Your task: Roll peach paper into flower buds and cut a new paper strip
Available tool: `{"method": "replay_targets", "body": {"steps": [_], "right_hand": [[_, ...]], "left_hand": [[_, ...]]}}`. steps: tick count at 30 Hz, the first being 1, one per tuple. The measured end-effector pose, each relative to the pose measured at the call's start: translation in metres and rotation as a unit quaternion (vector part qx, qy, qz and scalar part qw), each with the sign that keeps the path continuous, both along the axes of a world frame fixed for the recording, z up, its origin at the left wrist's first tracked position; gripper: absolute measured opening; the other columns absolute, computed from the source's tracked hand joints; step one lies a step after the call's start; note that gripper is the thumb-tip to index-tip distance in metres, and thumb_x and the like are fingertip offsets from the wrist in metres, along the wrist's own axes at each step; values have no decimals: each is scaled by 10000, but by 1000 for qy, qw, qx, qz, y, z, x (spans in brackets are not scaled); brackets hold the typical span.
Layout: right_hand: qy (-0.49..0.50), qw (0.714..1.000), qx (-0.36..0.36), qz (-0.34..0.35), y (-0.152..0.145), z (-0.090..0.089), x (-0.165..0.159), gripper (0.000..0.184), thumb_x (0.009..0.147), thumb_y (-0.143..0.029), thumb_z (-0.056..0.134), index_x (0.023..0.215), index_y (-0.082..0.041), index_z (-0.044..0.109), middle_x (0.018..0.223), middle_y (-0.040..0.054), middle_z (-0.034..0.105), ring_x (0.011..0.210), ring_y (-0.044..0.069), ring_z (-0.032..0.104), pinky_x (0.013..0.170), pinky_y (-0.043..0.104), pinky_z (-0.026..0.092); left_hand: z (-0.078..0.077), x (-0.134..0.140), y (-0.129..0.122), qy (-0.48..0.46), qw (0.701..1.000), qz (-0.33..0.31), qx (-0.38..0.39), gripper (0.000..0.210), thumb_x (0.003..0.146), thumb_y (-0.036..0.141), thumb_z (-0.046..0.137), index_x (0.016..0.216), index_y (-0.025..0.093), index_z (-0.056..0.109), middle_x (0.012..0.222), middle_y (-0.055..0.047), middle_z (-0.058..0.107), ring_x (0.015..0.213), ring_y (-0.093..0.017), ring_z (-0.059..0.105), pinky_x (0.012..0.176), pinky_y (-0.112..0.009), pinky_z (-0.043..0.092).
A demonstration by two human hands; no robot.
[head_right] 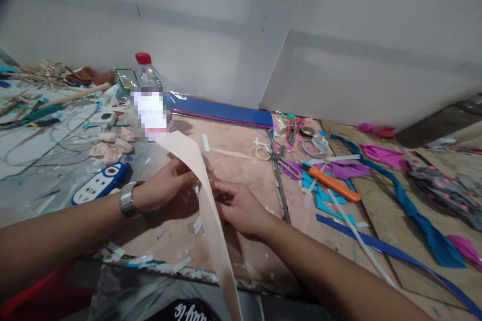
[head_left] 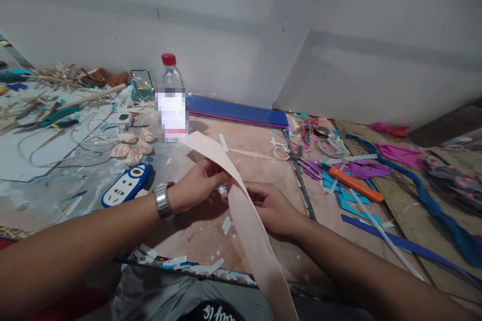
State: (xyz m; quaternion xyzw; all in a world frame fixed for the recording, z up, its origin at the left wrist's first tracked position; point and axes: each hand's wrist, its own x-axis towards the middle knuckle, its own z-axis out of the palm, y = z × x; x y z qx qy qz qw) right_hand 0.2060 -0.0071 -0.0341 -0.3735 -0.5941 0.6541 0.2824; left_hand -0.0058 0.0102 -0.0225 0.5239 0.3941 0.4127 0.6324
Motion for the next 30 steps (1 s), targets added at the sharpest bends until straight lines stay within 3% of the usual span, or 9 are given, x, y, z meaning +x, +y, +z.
{"method": "replay_targets", "body": {"steps": [5, 10, 17, 21, 25, 27, 30], "right_hand": [[-7, 998, -12, -57, 2, -4, 0, 388, 781, -401, 869, 1108, -201, 809, 966, 51, 794, 805, 191, 701, 748, 316, 543], [15, 995, -12, -99, 8, -9, 1, 418, 720, -379, 913, 1076, -197, 793, 870, 31, 757, 798, 193, 687, 770, 331, 541], [-1, 981, 94, -168, 13, -2, 6, 316, 825, -356, 800, 1095, -199, 754, 739, -20, 626, 670, 130, 551, 647, 264, 444], [23, 958, 120, -258, 15, 3, 8, 208, 817, -320, 769, 1000, -224, 740, 855, 12, 683, 752, 160, 586, 712, 287, 473], [52, 941, 105, -318, 16, 9, 9, 112, 835, -309, 737, 926, -254, 702, 899, 11, 687, 766, 173, 585, 704, 294, 480], [77, 942, 77, -317, 16, 11, 9, 99, 842, -311, 728, 922, -266, 690, 854, -1, 655, 735, 168, 568, 688, 293, 479], [148, 953, 35, -262, 16, 12, 8, 150, 874, -389, 699, 977, -282, 684, 848, 11, 638, 797, 193, 607, 738, 324, 517]], "left_hand": [[0, 0, 1, 2, 998, 50, -48, 116, 740, 232, 726, 791, 144, 672, 733, -34, 677, 600, -123, 548, 575, -256, 421], [-1, 1, 6, -18, 997, 72, -28, 169, 692, 164, 731, 854, 133, 697, 849, -54, 727, 739, -160, 630, 689, -283, 487], [-1, -3, 8, -71, 992, 101, -35, 386, 738, 187, 812, 1058, 183, 596, 984, -17, 677, 751, -120, 623, 682, -258, 502], [3, -4, 9, -78, 989, 119, -25, 374, 748, 161, 806, 1068, 179, 613, 1088, -51, 677, 871, -143, 642, 751, -271, 536], [6, -7, 10, -84, 990, 109, -22, 342, 779, 162, 786, 1095, 195, 658, 1105, -61, 697, 868, -148, 642, 727, -271, 533], [7, -7, 10, -78, 990, 115, -17, 378, 774, 149, 774, 1136, 204, 681, 1154, -73, 704, 860, -149, 646, 706, -267, 527], [9, -8, 10, -61, 991, 123, -7, 498, 734, 114, 759, 1216, 224, 698, 1307, -83, 683, 843, -138, 646, 679, -255, 519]]}}
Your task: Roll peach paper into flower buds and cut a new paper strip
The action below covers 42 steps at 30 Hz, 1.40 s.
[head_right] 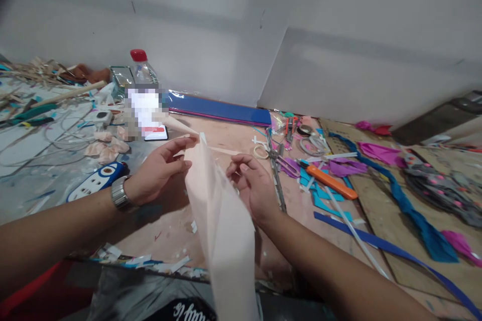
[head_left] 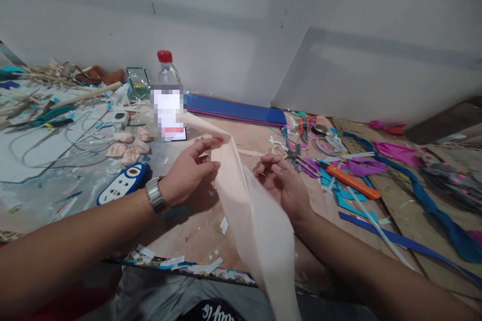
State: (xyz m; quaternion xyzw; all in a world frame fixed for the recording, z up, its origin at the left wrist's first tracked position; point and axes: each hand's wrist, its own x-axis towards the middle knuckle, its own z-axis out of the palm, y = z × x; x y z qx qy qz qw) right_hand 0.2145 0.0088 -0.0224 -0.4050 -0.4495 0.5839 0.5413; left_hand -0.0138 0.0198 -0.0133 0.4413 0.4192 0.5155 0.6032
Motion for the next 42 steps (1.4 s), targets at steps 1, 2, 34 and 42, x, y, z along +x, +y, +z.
{"method": "replay_targets", "body": {"steps": [1, 2, 34, 42], "right_hand": [[23, 999, -4, 27, 0, 0, -1, 183, 876, -418, 700, 999, -283, 685, 883, 22, 652, 849, 206, 628, 771, 340, 533], [39, 998, -8, 50, 0, -1, -1, 212, 870, -433, 714, 1014, -280, 687, 938, 35, 668, 908, 216, 643, 808, 352, 545], [60, 991, -115, -19, 28, -9, 8, 475, 628, -214, 909, 1064, -279, 730, 1110, -29, 772, 908, 156, 725, 812, 283, 604], [-18, 995, -95, -12, 27, 0, 8, 687, 677, -224, 868, 1324, -305, 651, 1362, 19, 723, 968, 236, 763, 781, 368, 643]], "left_hand": [[1, 0, 0, 5, 1000, -3, 3, 546, 719, 99, 749, 1245, 232, 696, 1363, -79, 664, 837, -127, 642, 673, -246, 516], [2, 0, 0, 9, 1000, -7, 6, 586, 705, 86, 737, 1270, 238, 694, 1413, -73, 643, 836, -118, 638, 669, -236, 512], [-5, 0, 6, -55, 997, -14, -59, 590, 722, 118, 838, 1288, 211, 700, 1520, -89, 595, 1328, -219, 575, 1028, -303, 487], [-2, -1, 1, 34, 994, -76, -67, 678, 741, 151, 799, 1399, 180, 640, 1320, -113, 709, 997, -198, 687, 896, -337, 545]]}}
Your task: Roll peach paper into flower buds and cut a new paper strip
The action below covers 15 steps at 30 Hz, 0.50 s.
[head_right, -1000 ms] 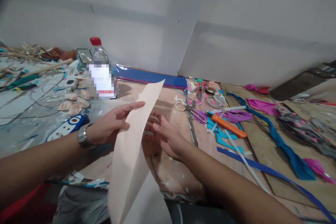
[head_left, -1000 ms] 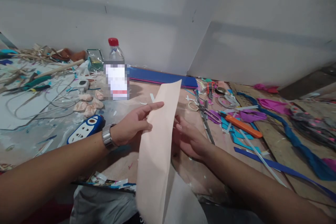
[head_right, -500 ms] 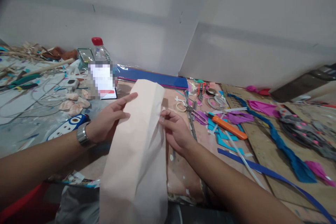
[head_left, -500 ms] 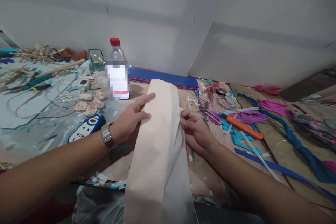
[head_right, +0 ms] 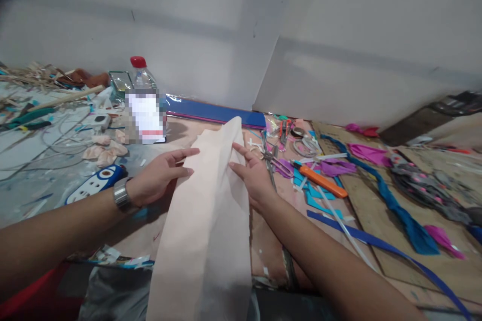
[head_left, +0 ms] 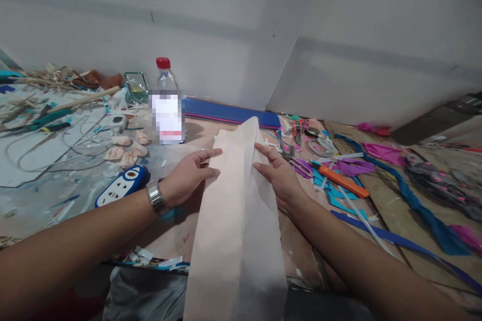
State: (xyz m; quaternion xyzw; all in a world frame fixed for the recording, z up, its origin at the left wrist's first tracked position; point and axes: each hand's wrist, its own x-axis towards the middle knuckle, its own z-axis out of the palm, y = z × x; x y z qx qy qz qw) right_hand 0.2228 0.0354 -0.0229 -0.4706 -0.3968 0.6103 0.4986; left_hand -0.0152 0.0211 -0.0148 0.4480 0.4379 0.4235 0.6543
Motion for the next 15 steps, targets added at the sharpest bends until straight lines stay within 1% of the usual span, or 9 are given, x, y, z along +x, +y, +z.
{"method": "replay_targets", "body": {"steps": [1, 3, 4, 6, 8, 9, 10, 12, 15], "right_hand": [[-17, 1000, 25, -3, 0, 3, 0, 699, 686, -231, 866, 1346, -304, 647, 1394, 20, 706, 1054, 253, 751, 840, 382, 641], [-51, 995, 90, -4, 1, 9, 0, 690, 720, -244, 853, 1375, -302, 644, 1481, 23, 647, 1260, 280, 674, 1005, 420, 599], [-67, 990, 126, -1, 2, 11, 0, 672, 742, -250, 841, 1382, -303, 645, 1519, 23, 615, 1344, 284, 620, 1083, 439, 557], [-102, 975, 197, 5, 7, 16, 1, 636, 781, -255, 814, 1392, -305, 646, 1556, 23, 577, 1452, 280, 523, 1199, 469, 458], [-146, 956, 255, 1, 18, 19, 2, 628, 794, -241, 789, 1402, -302, 644, 1560, 22, 572, 1502, 266, 462, 1264, 472, 371], [-173, 948, 269, -8, 25, 19, 2, 633, 793, -228, 774, 1409, -297, 642, 1557, 21, 574, 1511, 260, 449, 1281, 466, 340], [-200, 943, 265, -14, 33, 17, 3, 649, 792, -216, 758, 1424, -292, 632, 1556, 24, 574, 1495, 259, 469, 1278, 463, 347], [-237, 954, 182, -39, 51, 11, 2, 697, 774, -184, 720, 1452, -295, 602, 1506, 31, 619, 1359, 249, 605, 1172, 442, 489], [-258, 956, 128, -51, 77, -6, 0, 704, 761, -150, 679, 1456, -221, 587, 1393, 91, 691, 1128, 239, 732, 977, 406, 617]], "left_hand": [[0, -2, 0, 40, 997, 4, 63, 686, 758, 145, 776, 1424, 199, 626, 1407, -109, 667, 1053, -209, 676, 919, -343, 544], [1, -7, 0, 116, 974, 11, 193, 695, 790, 136, 733, 1464, 240, 600, 1571, -84, 539, 1142, -229, 645, 939, -349, 546], [1, -9, 1, 140, 960, 12, 241, 706, 805, 137, 716, 1487, 259, 579, 1622, -73, 479, 1164, -237, 635, 936, -352, 552], [1, -12, 3, 148, 946, 10, 288, 732, 835, 149, 687, 1535, 289, 524, 1677, -62, 392, 1188, -249, 629, 924, -359, 567], [1, -14, 6, 132, 948, 15, 290, 765, 847, 154, 679, 1569, 303, 473, 1700, -58, 349, 1210, -255, 623, 941, -368, 570], [1, -13, 9, 123, 951, 24, 282, 784, 843, 153, 683, 1579, 301, 456, 1698, -62, 352, 1205, -252, 623, 947, -367, 568], [0, -13, 11, 112, 957, 39, 265, 798, 836, 152, 691, 1582, 293, 447, 1685, -71, 376, 1179, -241, 629, 940, -359, 566], [-1, -10, 14, 82, 973, 64, 204, 796, 806, 155, 723, 1553, 266, 473, 1633, -96, 449, 1063, -202, 651, 849, -315, 568], [-5, -7, 14, 14, 996, 22, 86, 730, 774, 168, 752, 1465, 230, 524, 1517, -123, 549, 932, -154, 662, 703, -252, 537]]}}
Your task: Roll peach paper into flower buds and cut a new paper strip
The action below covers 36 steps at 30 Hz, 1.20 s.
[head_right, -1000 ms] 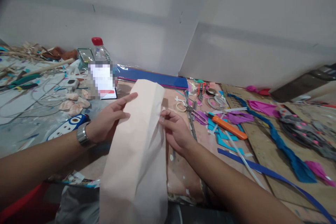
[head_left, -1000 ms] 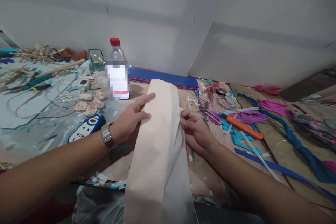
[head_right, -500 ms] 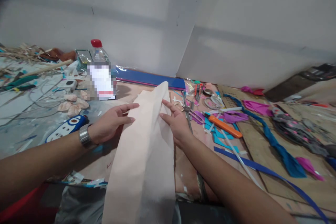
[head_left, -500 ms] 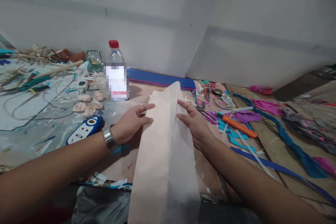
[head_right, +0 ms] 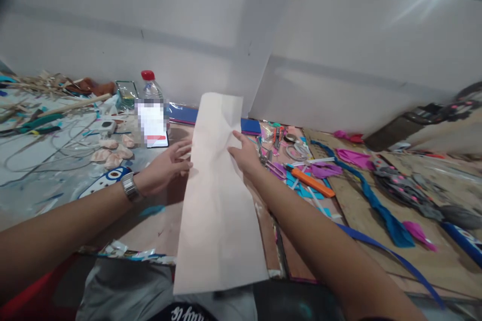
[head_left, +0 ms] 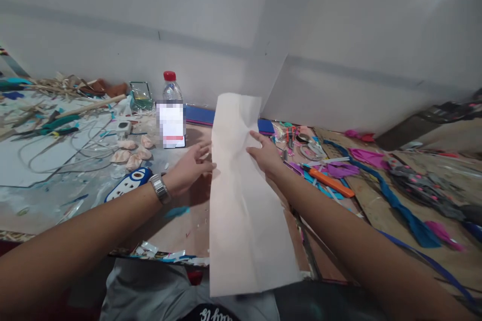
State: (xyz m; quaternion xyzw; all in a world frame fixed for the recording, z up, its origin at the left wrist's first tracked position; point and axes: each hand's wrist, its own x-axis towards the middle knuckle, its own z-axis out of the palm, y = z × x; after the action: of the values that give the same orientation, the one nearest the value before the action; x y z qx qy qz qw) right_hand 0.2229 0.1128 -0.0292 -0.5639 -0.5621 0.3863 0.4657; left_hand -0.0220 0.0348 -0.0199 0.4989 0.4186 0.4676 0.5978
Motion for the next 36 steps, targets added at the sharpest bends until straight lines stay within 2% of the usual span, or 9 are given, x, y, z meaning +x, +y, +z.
{"method": "replay_targets", "body": {"steps": [4, 7, 9, 11, 14, 17, 22, 29, 36], "right_hand": [[-26, 999, -23, -23, 22, -24, -2, 739, 744, -141, 687, 1471, -131, 555, 1217, 137, 759, 896, 235, 772, 826, 407, 655], [-45, 999, 1, -20, 33, -33, -2, 752, 753, -169, 705, 1486, -137, 543, 1219, 138, 759, 912, 249, 773, 838, 419, 654], [-55, 998, 35, -6, 40, -34, -3, 749, 770, -184, 696, 1501, -168, 532, 1281, 130, 739, 1005, 254, 764, 897, 428, 642], [-65, 994, 84, 8, 46, -31, -4, 740, 796, -201, 676, 1518, -209, 516, 1395, 114, 684, 1169, 253, 715, 1018, 444, 595], [-84, 982, 166, 27, 56, -22, -7, 735, 813, -225, 667, 1530, -227, 503, 1552, 95, 562, 1406, 260, 556, 1199, 465, 448], [-104, 968, 224, 34, 64, -13, -11, 739, 805, -225, 669, 1526, -213, 511, 1615, 97, 486, 1497, 268, 451, 1273, 455, 337], [-140, 965, 222, 3, 85, -18, -12, 742, 776, -204, 667, 1503, -179, 526, 1582, 134, 511, 1486, 290, 456, 1285, 486, 311], [-184, 968, 165, -40, 101, -35, -3, 698, 720, -142, 672, 1413, -109, 590, 1522, 185, 548, 1454, 308, 482, 1290, 486, 297], [-219, 964, 146, -28, 83, -34, -5, 586, 771, -163, 618, 1357, -177, 617, 1375, 136, 638, 1140, 238, 668, 1064, 439, 544]], "left_hand": [[-7, 4, -7, 86, 990, -88, -69, 585, 815, 243, 732, 1375, 141, 597, 976, -66, 695, 603, -100, 592, 588, -256, 481], [-11, 4, -10, 131, 986, -96, -46, 632, 777, 213, 766, 1381, 91, 623, 747, -10, 637, 599, -138, 583, 588, -273, 462], [-12, 3, -8, 157, 985, -69, -18, 695, 749, 133, 745, 1429, 109, 605, 807, -26, 668, 668, -151, 592, 641, -284, 481], [-11, 0, -5, 191, 980, -26, 45, 737, 739, 64, 672, 1466, 154, 587, 1112, -88, 716, 777, -159, 617, 733, -305, 518], [-8, -5, 0, 247, 950, 25, 189, 757, 764, 49, 567, 1507, 197, 552, 1597, -124, 480, 1141, -241, 641, 931, -371, 553], [-9, -9, 4, 274, 927, 49, 250, 756, 818, 81, 530, 1567, 165, 470, 1696, -136, 342, 1487, -308, 437, 1152, -458, 469], [-13, -9, 8, 275, 940, 62, 192, 899, 807, 110, 608, 1649, 134, 292, 1733, -144, 260, 1564, -314, 340, 1246, -481, 386], [-4, -6, 2, 280, 956, 8, 85, 682, 769, 46, 597, 1450, 68, 586, 1493, -164, 610, 1384, -317, 573, 1243, -474, 383], [-5, -5, 0, 239, 969, 50, 35, 768, 733, 85, 676, 1489, 135, 550, 1544, -159, 553, 1379, -325, 568, 1202, -466, 424]]}}
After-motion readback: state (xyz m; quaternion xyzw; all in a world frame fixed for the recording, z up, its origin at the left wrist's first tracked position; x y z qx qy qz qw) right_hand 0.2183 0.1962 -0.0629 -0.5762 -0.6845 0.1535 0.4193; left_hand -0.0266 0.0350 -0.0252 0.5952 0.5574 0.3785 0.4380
